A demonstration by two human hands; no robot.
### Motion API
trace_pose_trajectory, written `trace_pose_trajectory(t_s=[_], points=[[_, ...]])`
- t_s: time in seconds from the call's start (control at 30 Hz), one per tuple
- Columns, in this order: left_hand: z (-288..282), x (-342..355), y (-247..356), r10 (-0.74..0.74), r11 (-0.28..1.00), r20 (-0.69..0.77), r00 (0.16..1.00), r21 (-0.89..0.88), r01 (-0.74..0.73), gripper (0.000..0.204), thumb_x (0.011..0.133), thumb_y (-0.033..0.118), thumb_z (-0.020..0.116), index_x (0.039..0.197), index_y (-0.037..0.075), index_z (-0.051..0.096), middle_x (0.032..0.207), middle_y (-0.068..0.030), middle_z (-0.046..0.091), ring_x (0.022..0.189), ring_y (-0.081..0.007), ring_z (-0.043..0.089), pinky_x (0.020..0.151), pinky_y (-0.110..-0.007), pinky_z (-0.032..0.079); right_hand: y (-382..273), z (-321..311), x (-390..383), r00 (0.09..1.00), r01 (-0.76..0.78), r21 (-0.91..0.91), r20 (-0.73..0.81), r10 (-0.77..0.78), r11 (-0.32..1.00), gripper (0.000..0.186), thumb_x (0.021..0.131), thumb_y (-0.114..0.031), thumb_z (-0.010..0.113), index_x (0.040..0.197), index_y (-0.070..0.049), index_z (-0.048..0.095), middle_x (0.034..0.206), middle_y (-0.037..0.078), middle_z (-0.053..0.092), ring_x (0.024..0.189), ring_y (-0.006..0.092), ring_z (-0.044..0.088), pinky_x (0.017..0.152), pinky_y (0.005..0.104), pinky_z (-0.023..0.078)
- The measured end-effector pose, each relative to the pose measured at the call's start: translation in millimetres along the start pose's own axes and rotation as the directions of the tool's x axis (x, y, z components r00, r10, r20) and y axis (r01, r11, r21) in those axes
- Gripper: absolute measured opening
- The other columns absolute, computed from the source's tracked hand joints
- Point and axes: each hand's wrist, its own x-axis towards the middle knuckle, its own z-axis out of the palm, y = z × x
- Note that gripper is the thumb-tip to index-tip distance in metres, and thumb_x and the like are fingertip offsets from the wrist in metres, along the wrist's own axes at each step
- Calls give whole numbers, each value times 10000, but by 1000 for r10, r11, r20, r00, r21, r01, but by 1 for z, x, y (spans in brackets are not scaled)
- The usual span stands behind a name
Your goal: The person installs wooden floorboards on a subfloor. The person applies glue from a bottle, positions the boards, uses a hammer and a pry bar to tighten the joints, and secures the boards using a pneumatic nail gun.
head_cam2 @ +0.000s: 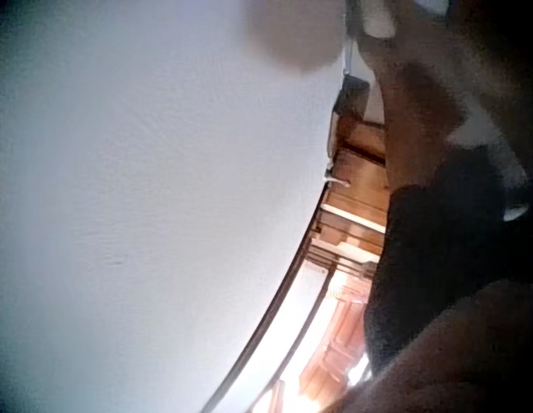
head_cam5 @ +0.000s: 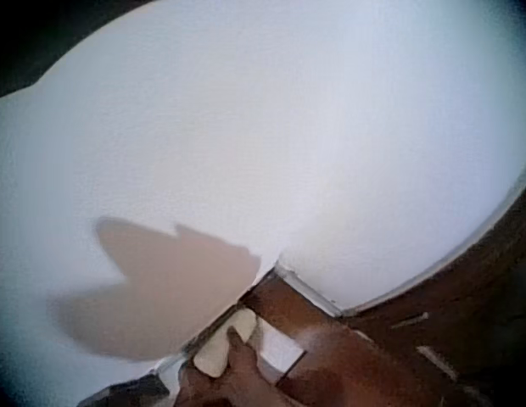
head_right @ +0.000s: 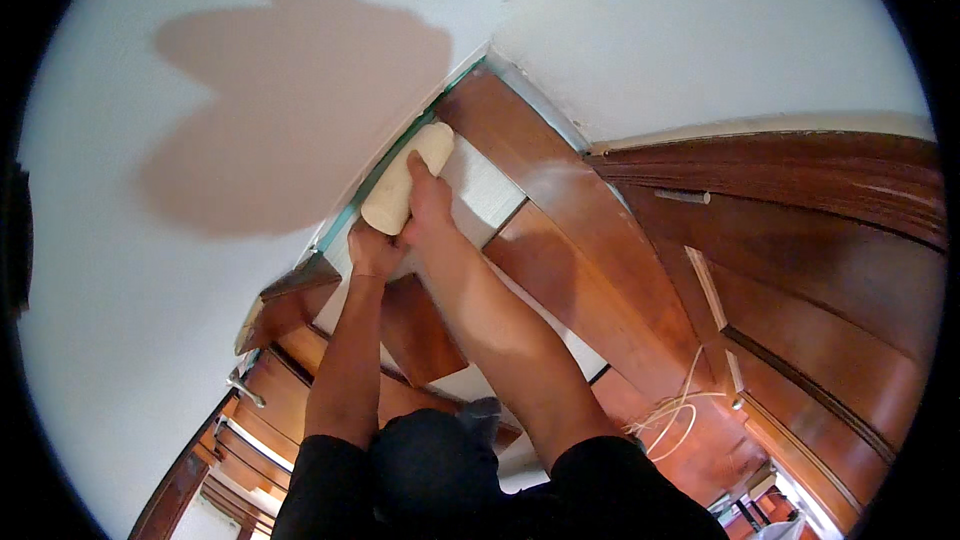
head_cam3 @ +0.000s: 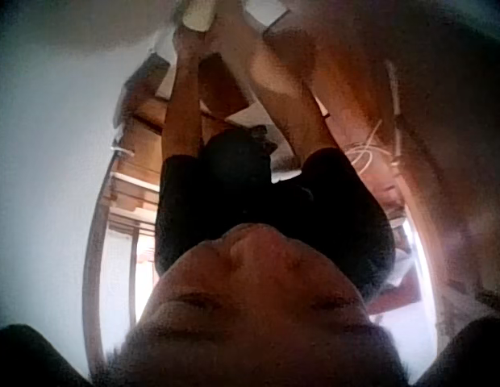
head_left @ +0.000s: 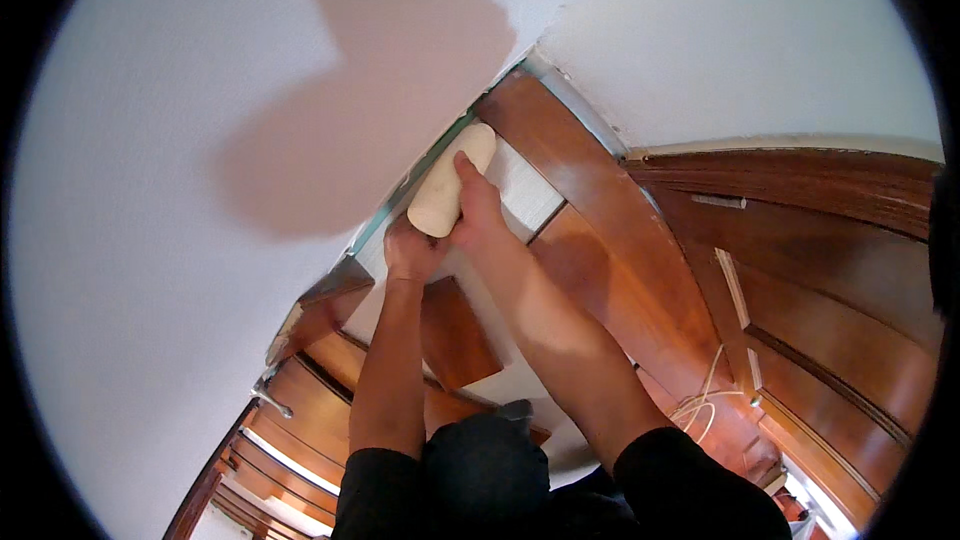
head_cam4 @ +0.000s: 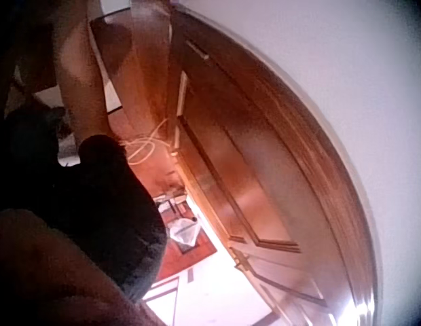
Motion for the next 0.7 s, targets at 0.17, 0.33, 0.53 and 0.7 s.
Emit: trace_pose_trajectory(t_s=[0.17, 0.33, 0.53, 0.7], points=[[-2, -1, 2, -38, 997, 40, 998, 73, 35, 334, 719, 263, 788, 985, 74, 715, 990, -142, 701, 938, -354, 678, 823, -463, 562, 0, -7, -8, 1000, 2, 100, 2, -2, 995, 521, 1025, -333, 619, 1407, -13, 466, 1235, 137, 623, 1112, 314, 630, 961, 497, 539], [-2, -4, -3, 50, 999, -6, 999, -3, -50, 309, 701, 244, 808, 947, 80, 716, 992, -102, 713, 940, -329, 678, 818, -444, 562, 7, -35, -11, 997, 76, 123, 12, -78, 990, 459, 1032, -311, 609, 1380, -35, 496, 1180, 113, 644, 1069, 300, 644, 924, 497, 553], [2, 0, -4, 93, 996, -61, 994, 20, -92, 141, 805, 215, 749, 905, 119, 722, 884, -78, 712, 869, -307, 687, 778, -417, 565, 3, -70, -20, 999, 14, 58, 41, -16, 998, 421, 1042, -387, 570, 1337, -91, 521, 1131, 82, 642, 1010, 263, 644, 885, 462, 554], [3, 2, -4, 155, 987, -123, 980, -31, -160, 93, 834, 196, 714, 829, 105, 697, 833, -78, 699, 827, -304, 677, 750, -420, 562, 3, -89, -36, 999, 50, 64, 17, -51, 997, 480, 1009, -436, 609, 1340, -95, 543, 1090, 82, 669, 1022, 263, 661, 909, 451, 546]])
